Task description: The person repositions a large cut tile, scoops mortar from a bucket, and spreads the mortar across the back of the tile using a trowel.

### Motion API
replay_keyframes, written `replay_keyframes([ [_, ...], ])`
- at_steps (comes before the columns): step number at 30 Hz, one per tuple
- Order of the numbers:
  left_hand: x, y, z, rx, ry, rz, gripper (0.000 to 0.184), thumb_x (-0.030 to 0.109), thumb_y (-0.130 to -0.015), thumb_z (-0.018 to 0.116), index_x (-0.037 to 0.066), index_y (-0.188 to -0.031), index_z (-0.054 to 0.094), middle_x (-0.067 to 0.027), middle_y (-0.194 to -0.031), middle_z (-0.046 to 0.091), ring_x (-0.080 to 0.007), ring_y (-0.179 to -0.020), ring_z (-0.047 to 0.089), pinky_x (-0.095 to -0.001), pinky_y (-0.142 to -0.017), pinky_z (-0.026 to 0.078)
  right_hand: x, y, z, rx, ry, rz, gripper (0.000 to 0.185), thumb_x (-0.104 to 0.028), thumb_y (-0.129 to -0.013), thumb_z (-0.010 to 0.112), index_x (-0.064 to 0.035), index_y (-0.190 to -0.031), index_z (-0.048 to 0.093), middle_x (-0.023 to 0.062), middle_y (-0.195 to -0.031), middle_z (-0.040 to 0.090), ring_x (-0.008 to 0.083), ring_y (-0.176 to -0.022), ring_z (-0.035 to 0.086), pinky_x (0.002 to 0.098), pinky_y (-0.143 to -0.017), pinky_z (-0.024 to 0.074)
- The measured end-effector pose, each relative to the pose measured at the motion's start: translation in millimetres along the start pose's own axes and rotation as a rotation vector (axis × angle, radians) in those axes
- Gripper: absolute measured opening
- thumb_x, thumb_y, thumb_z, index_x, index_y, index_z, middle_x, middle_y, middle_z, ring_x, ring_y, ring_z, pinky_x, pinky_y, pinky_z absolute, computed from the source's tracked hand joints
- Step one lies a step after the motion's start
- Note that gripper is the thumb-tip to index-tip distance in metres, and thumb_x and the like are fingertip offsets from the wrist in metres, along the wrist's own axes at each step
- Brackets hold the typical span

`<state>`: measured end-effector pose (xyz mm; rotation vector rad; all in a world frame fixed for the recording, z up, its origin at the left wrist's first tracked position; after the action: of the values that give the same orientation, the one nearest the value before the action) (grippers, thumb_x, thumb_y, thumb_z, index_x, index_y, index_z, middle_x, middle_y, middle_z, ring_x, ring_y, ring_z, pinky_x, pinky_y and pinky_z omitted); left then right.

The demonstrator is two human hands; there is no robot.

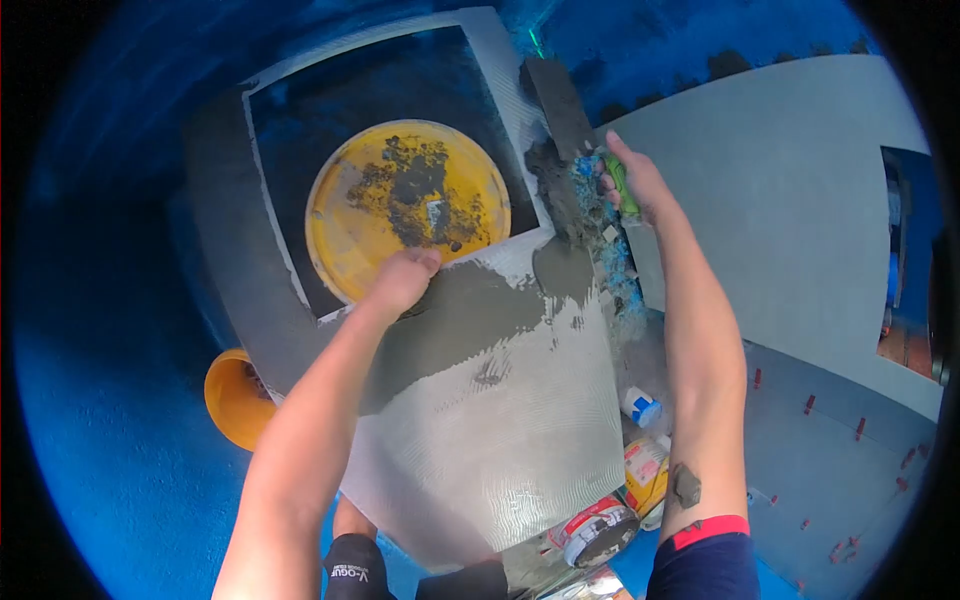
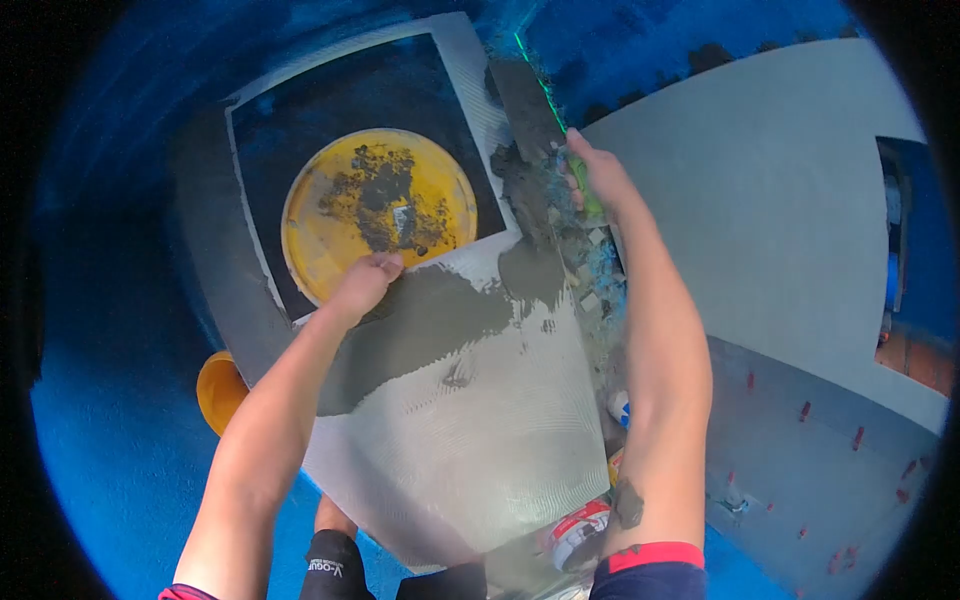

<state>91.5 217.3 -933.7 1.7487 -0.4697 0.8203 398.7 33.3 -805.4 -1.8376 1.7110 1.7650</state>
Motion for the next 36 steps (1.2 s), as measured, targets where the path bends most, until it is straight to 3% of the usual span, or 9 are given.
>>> replay_keyframes([
  [6, 3, 3, 2, 0.022, -0.035, 0.044, 0.043, 0.037, -0.096, 0.052, -0.004, -0.1, 0.064, -0.0243, -0.1, 0.066, -0.0371, -0.097, 0.062, -0.0414, -0.084, 0.045, 12, -36, 1, -0.238, -0.015, 0.244, 0.057, -0.066, -0.092, 0.046, -0.0109, -0.078, 0.054, -0.0035, -0.056, 0.048, 0.0093, -0.042, 0.04, 0.0251, -0.045, 0.0359],
  [12, 5, 4, 1, 0.014, -0.084, 0.092, 0.043, 0.036, -0.096, 0.05, -0.004, -0.092, 0.063, -0.0275, -0.097, 0.064, -0.0431, -0.096, 0.058, -0.0442, -0.083, 0.044, 22, -42, -1, -0.076, 0.04, 0.263, 0.056, -0.063, -0.092, 0.046, -0.0099, -0.078, 0.054, -0.0022, -0.054, 0.046, 0.0102, -0.042, 0.039, 0.0261, -0.045, 0.0346],
  [18, 5, 7, 1, -0.044, -0.037, 0.042, 0.045, 0.036, -0.096, 0.05, -0.004, -0.111, 0.064, -0.023, -0.109, 0.066, -0.0373, -0.107, 0.06, -0.0388, -0.092, 0.044, 60, -52, -23, 0.162, 0.214, 0.021, 0.06, -0.061, -0.091, 0.052, -0.0033, -0.075, 0.06, 0.0036, -0.056, 0.053, 0.0156, -0.044, 0.048, 0.0328, -0.048, 0.0403],
  [20, -1, 1, 1, -0.036, -0.015, 0.05, 0.047, 0.036, -0.096, 0.051, -0.004, -0.119, 0.062, -0.0206, -0.116, 0.066, -0.0335, -0.111, 0.06, -0.0361, -0.096, 0.043, 77, -50, -43, 0.352, 0.507, -0.11, 0.056, -0.057, -0.095, 0.049, -0.0044, -0.075, 0.055, 0.0035, -0.055, 0.049, 0.016, -0.042, 0.045, 0.0311, -0.043, 0.0372],
  [23, 8, 7, -1, -0.051, 0.002, 0.001, 0.047, 0.035, -0.097, 0.051, -0.004, -0.119, 0.062, -0.0209, -0.117, 0.066, -0.032, -0.113, 0.06, -0.0359, -0.096, 0.043, 69, 32, -28, 0.275, 0.121, -0.028, 0.056, -0.055, -0.097, 0.045, -0.004, -0.079, 0.058, 0.0033, -0.054, 0.049, 0.0158, -0.042, 0.046, 0.0305, -0.043, 0.0382],
  [27, 7, 6, 0, -0.06, 0.013, -0.014, 0.047, 0.035, -0.097, 0.051, -0.005, -0.12, 0.061, -0.0206, -0.118, 0.065, -0.0298, -0.114, 0.059, -0.0352, -0.097, 0.042, 96, 128, 15, 0.158, 0.174, -0.122, 0.046, -0.047, -0.099, 0.048, -0.006, -0.08, 0.056, 0.0024, -0.059, 0.051, 0.0121, -0.047, 0.05, 0.0283, -0.045, 0.0405],
  [29, 14, 11, -1, -0.041, 0.04, -0.037, 0.047, 0.035, -0.099, 0.053, -0.007, -0.119, 0.06, -0.0122, -0.109, 0.066, -0.0214, -0.103, 0.058, -0.0314, -0.094, 0.041, 105, 153, 36, 0.089, 0.407, -0.077, 0.058, -0.054, -0.096, 0.049, -0.0008, -0.11, 0.065, 0.0084, -0.07, 0.063, 0.018, -0.065, 0.063, 0.0341, -0.062, 0.0487],
  [33, 11, 9, 0, -0.051, 0.061, -0.008, 0.046, 0.034, -0.099, 0.053, -0.007, -0.12, 0.06, -0.0115, -0.109, 0.066, -0.0208, -0.103, 0.057, -0.0311, -0.094, 0.04, 124, 142, 57, 0.121, 0.423, 0.01, 0.062, -0.056, -0.094, 0.049, 0.0015, -0.11, 0.064, 0.0169, -0.078, 0.067, 0.0299, -0.077, 0.066, 0.038, -0.075, 0.0491],
  [36, 6, 7, 0, -0.034, 0.026, -0.029, 0.047, 0.034, -0.097, 0.051, -0.007, -0.12, 0.06, -0.0179, -0.111, 0.067, -0.0269, -0.108, 0.06, -0.0331, -0.095, 0.042, 121, 129, 67, 0.059, 0.307, 0.052, 0.064, -0.057, -0.094, 0.049, 0.003, -0.113, 0.063, 0.0168, -0.078, 0.067, 0.0295, -0.078, 0.066, 0.0377, -0.075, 0.049],
])
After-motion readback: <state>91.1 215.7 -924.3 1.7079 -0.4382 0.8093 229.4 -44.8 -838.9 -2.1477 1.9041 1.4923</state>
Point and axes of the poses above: each hand's wrist, its own y-axis away from the middle knuckle, its own z-axis out of the palm, x = y × z, the point moved 2 cm from there along -y, towards the middle knuckle
